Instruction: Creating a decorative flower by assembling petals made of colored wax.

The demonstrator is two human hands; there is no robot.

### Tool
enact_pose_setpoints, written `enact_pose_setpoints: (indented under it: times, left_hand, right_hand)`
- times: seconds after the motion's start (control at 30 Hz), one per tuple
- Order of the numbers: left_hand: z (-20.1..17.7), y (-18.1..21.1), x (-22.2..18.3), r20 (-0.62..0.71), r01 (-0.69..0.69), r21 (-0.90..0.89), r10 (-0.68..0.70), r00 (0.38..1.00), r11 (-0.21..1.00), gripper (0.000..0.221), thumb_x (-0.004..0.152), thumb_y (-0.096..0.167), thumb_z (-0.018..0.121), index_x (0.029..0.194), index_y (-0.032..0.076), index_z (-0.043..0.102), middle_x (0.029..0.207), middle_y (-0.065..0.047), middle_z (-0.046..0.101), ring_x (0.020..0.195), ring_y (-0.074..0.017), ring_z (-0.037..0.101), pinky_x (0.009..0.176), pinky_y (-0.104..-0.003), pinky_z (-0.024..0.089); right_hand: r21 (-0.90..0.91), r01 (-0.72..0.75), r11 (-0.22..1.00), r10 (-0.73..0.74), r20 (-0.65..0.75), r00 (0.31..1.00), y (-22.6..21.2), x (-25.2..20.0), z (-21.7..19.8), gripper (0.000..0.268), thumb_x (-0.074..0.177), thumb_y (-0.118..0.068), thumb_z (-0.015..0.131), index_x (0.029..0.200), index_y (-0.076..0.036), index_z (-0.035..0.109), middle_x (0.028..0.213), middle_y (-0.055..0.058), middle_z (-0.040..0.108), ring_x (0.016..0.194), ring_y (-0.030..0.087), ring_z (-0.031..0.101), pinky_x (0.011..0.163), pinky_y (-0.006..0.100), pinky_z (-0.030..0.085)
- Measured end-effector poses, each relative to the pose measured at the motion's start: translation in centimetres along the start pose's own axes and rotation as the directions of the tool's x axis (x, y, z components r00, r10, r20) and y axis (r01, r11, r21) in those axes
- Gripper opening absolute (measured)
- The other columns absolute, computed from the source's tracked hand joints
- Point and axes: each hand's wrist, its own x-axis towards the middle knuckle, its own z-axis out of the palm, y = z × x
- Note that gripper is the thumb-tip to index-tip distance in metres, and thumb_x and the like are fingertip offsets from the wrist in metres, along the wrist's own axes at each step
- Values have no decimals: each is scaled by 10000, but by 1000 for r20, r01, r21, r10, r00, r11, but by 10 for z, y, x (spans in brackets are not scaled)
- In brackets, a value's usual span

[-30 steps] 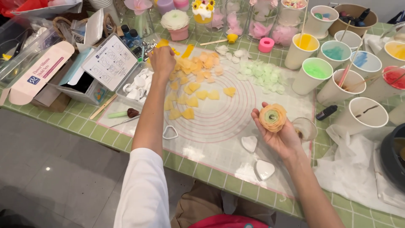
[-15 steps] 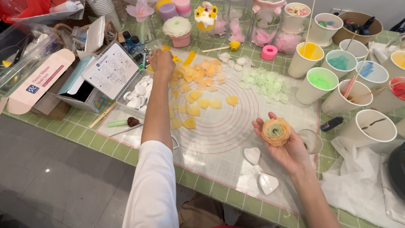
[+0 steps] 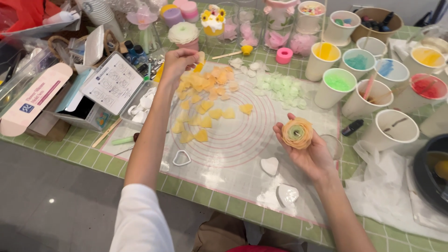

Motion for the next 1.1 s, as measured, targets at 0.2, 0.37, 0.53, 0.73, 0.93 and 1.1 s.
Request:
enact_pose_setpoints:
  times: [0.2,0.37,0.53,0.73,0.93,1.1]
  left_hand:
    - [98,71,-65,333,-187,-67,199,922,980,142,893,37,754,1029,12,723,891,-48,769,749,-89,697,681,-250,545]
    - [213,143,-113,539,-326,-193,377,753,926,109,882,25,778,959,-5,708,849,-58,762,758,-104,722,666,-237,568]
    - [329,185,-153,617,-384,-155,392,682,910,99,822,76,793,899,26,759,789,-29,779,724,-90,736,636,-239,587]
    - [467,183,-216,659,-703,-15,536,527,711,74,748,153,805,805,106,800,758,-52,786,692,-165,759,657,-329,572]
    - [556,148,-271,732,-818,69,528,430,570,28,683,132,783,705,146,792,735,-103,758,741,-281,729,810,-427,526]
    - [597,101,-284,786,-931,254,504,357,263,91,648,41,750,701,115,747,789,-132,751,898,-295,714,973,-443,397]
  right_hand:
    - [49,-8,999,2,117,993,-8,4,-21,462,1117,-270,390,1501,-27,470,1393,262,552,1302,392,556,1166,486,444]
    - [107,7,994,-16,88,996,-8,6,-18,478,1078,-267,388,1481,-21,464,1381,257,560,1303,394,556,1174,511,423]
    - [129,71,989,-87,123,989,-8,13,-29,499,1066,-274,388,1469,12,447,1390,276,541,1326,411,538,1196,534,408]
    - [38,144,989,-149,220,964,-5,9,-33,470,1122,-317,404,1459,11,431,1435,304,521,1385,470,486,1204,584,392]
    - [254,25,967,-95,267,959,1,28,-42,445,1141,-317,361,1442,-1,446,1370,319,545,1351,528,483,1180,603,400]
    - [234,11,972,-76,268,961,-2,18,-28,436,1169,-336,342,1437,-7,443,1360,307,546,1366,515,473,1193,584,400]
